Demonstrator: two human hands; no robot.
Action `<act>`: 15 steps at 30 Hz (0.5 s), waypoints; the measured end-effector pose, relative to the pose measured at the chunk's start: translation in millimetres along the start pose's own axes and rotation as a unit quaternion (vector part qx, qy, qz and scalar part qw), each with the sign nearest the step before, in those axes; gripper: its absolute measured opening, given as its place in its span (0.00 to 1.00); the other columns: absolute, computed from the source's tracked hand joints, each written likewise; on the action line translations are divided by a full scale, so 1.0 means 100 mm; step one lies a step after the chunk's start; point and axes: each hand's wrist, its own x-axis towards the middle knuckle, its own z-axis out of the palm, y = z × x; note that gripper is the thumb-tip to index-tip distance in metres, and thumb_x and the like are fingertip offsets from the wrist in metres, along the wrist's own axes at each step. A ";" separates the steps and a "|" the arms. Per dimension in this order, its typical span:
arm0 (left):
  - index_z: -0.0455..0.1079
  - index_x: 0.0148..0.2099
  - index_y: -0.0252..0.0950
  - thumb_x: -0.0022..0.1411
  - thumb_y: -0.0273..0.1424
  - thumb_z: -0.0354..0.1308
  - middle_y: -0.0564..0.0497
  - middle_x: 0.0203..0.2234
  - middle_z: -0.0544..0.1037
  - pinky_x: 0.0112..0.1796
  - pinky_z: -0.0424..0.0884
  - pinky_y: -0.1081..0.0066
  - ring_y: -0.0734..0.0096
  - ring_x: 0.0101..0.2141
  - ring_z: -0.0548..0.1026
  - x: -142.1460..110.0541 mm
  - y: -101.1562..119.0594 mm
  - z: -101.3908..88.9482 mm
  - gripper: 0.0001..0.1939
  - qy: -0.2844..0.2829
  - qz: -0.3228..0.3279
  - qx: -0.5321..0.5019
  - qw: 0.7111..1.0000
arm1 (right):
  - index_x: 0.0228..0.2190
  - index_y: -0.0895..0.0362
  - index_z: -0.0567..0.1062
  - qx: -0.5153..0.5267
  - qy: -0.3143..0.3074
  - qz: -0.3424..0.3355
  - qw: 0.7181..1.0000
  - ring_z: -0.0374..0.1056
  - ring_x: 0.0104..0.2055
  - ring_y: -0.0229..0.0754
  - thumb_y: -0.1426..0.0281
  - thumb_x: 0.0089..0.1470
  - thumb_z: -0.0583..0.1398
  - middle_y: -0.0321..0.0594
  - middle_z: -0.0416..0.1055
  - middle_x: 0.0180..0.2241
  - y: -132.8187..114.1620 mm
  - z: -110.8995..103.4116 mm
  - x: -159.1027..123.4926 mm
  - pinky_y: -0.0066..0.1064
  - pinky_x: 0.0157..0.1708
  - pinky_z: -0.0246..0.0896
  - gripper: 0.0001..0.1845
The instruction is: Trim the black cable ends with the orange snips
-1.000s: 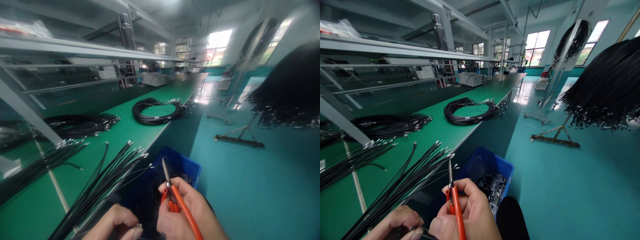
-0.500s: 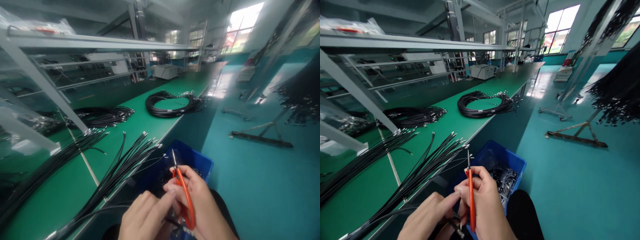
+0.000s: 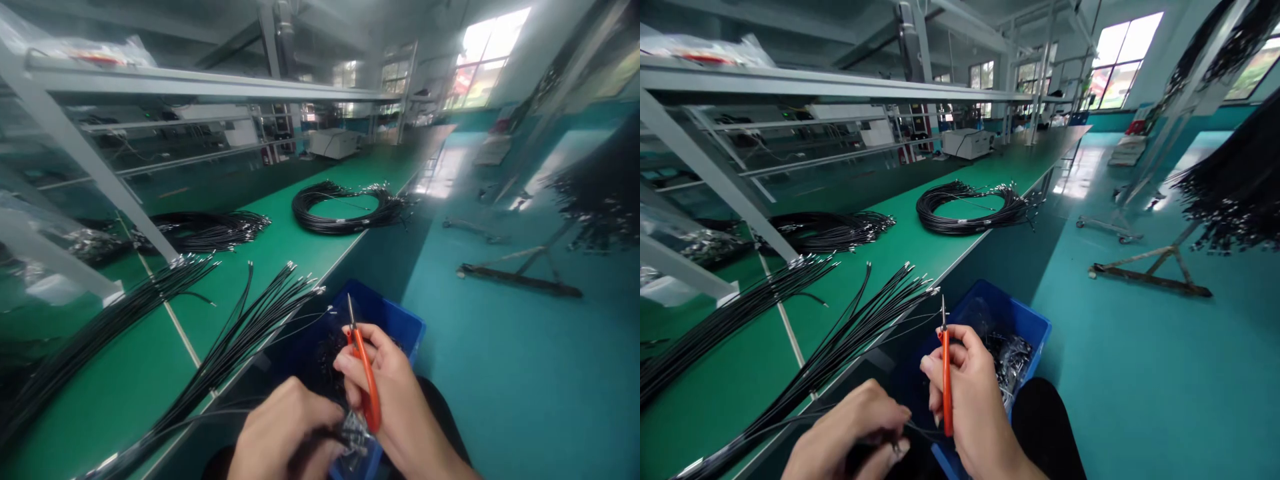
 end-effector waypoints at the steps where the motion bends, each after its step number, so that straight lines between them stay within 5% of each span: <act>1: 0.67 0.38 0.38 0.58 0.23 0.56 0.51 0.25 0.73 0.27 0.66 0.74 0.71 0.25 0.69 0.00 0.00 -0.01 0.06 0.006 -0.031 -0.030 0.999 | 0.39 0.54 0.65 -0.005 0.007 -0.005 1.000 0.53 0.15 0.27 0.72 0.50 0.62 0.27 0.64 0.21 0.00 -0.01 0.01 0.20 0.14 0.45 0.14; 6: 0.69 0.31 0.36 0.59 0.29 0.55 0.52 0.24 0.71 0.27 0.63 0.75 0.72 0.25 0.68 0.04 0.00 0.07 0.05 0.035 -0.180 -0.118 0.976 | 0.39 0.55 0.68 0.004 0.005 -0.049 0.999 0.54 0.18 0.29 0.68 0.48 0.64 0.26 0.61 0.19 0.02 -0.07 -0.01 0.21 0.19 0.51 0.15; 10: 0.69 0.29 0.34 0.56 0.33 0.58 0.53 0.21 0.69 0.26 0.60 0.76 0.74 0.24 0.64 0.07 -0.01 0.21 0.07 0.079 -0.307 -0.253 0.914 | 0.41 0.52 0.66 0.019 0.018 -0.066 0.998 0.59 0.21 0.30 0.71 0.46 0.65 0.30 0.69 0.27 0.03 -0.11 -0.09 0.22 0.20 0.54 0.19; 15: 0.68 0.25 0.33 0.55 0.36 0.59 0.55 0.18 0.65 0.23 0.54 0.77 0.77 0.21 0.58 0.06 -0.04 0.28 0.12 0.078 -0.348 -0.323 0.877 | 0.41 0.51 0.67 0.032 0.021 -0.082 0.996 0.65 0.25 0.33 0.71 0.45 0.66 0.34 0.73 0.31 0.01 -0.05 -0.14 0.24 0.25 0.61 0.21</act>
